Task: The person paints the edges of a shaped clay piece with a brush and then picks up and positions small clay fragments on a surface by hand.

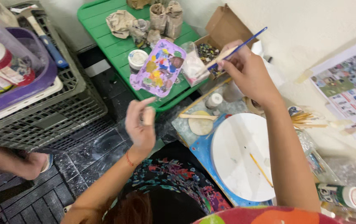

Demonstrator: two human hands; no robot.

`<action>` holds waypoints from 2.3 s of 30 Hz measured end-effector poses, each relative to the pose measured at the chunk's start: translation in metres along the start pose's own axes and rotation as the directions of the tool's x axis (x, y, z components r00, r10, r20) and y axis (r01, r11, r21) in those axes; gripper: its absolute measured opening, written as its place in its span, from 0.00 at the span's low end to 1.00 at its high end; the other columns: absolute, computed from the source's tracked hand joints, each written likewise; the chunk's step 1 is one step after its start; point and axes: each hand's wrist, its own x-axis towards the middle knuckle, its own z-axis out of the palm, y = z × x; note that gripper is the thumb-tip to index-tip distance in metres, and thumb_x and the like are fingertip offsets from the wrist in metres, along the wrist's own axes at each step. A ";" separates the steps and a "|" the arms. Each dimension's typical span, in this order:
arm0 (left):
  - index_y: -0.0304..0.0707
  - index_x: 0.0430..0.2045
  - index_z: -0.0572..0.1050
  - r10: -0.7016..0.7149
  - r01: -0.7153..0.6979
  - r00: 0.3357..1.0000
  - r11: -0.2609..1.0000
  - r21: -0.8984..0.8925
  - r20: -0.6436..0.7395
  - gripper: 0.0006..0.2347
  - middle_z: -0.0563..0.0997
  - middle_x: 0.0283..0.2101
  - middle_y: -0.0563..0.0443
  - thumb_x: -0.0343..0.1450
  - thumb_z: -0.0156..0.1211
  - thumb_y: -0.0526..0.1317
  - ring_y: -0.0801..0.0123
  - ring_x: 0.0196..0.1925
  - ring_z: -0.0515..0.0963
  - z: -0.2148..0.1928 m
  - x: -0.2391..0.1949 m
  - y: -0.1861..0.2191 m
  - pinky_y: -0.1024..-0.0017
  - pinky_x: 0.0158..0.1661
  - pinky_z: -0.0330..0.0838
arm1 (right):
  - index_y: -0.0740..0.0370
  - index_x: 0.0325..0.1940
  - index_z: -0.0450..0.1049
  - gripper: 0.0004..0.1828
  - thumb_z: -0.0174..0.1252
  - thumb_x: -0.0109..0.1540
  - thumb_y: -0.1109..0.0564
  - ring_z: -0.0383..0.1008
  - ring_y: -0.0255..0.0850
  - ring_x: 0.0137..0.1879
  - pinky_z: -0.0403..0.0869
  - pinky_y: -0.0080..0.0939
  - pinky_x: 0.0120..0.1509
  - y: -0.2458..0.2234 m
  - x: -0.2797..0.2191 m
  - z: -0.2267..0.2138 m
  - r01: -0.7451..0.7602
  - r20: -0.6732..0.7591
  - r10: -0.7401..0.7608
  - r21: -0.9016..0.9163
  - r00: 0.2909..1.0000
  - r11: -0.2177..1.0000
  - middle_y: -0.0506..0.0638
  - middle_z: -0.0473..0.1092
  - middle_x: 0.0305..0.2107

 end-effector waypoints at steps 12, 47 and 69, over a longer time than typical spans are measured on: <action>0.37 0.50 0.79 0.037 0.120 0.917 0.924 -0.363 0.397 0.12 0.66 0.31 0.55 0.73 0.68 0.36 0.77 0.31 0.63 0.195 0.078 0.010 0.77 0.32 0.60 | 0.61 0.54 0.71 0.13 0.56 0.65 0.58 0.76 0.47 0.32 0.72 0.47 0.39 0.024 -0.039 -0.045 -0.113 -0.010 0.113 -0.184 0.994 0.976 0.58 0.74 0.28; 0.36 0.64 0.70 -0.191 0.895 0.398 0.297 -0.334 0.897 0.19 0.63 0.29 0.65 0.79 0.48 0.44 0.84 0.28 0.59 0.300 0.006 0.047 0.84 0.26 0.55 | 0.66 0.47 0.70 0.08 0.58 0.70 0.58 0.78 0.49 0.37 0.74 0.45 0.42 0.172 -0.205 -0.104 -0.470 -0.645 0.207 -0.267 0.736 0.841 0.55 0.77 0.33; 0.36 0.71 0.63 0.037 0.936 0.014 0.350 -0.026 0.999 0.25 0.81 0.52 0.47 0.77 0.55 0.42 0.73 0.53 0.80 0.233 -0.100 0.094 0.70 0.55 0.75 | 0.59 0.48 0.81 0.20 0.73 0.52 0.62 0.71 0.48 0.55 0.70 0.44 0.62 0.021 -0.317 -0.018 -0.430 -0.728 0.175 -0.180 0.663 0.885 0.49 0.77 0.43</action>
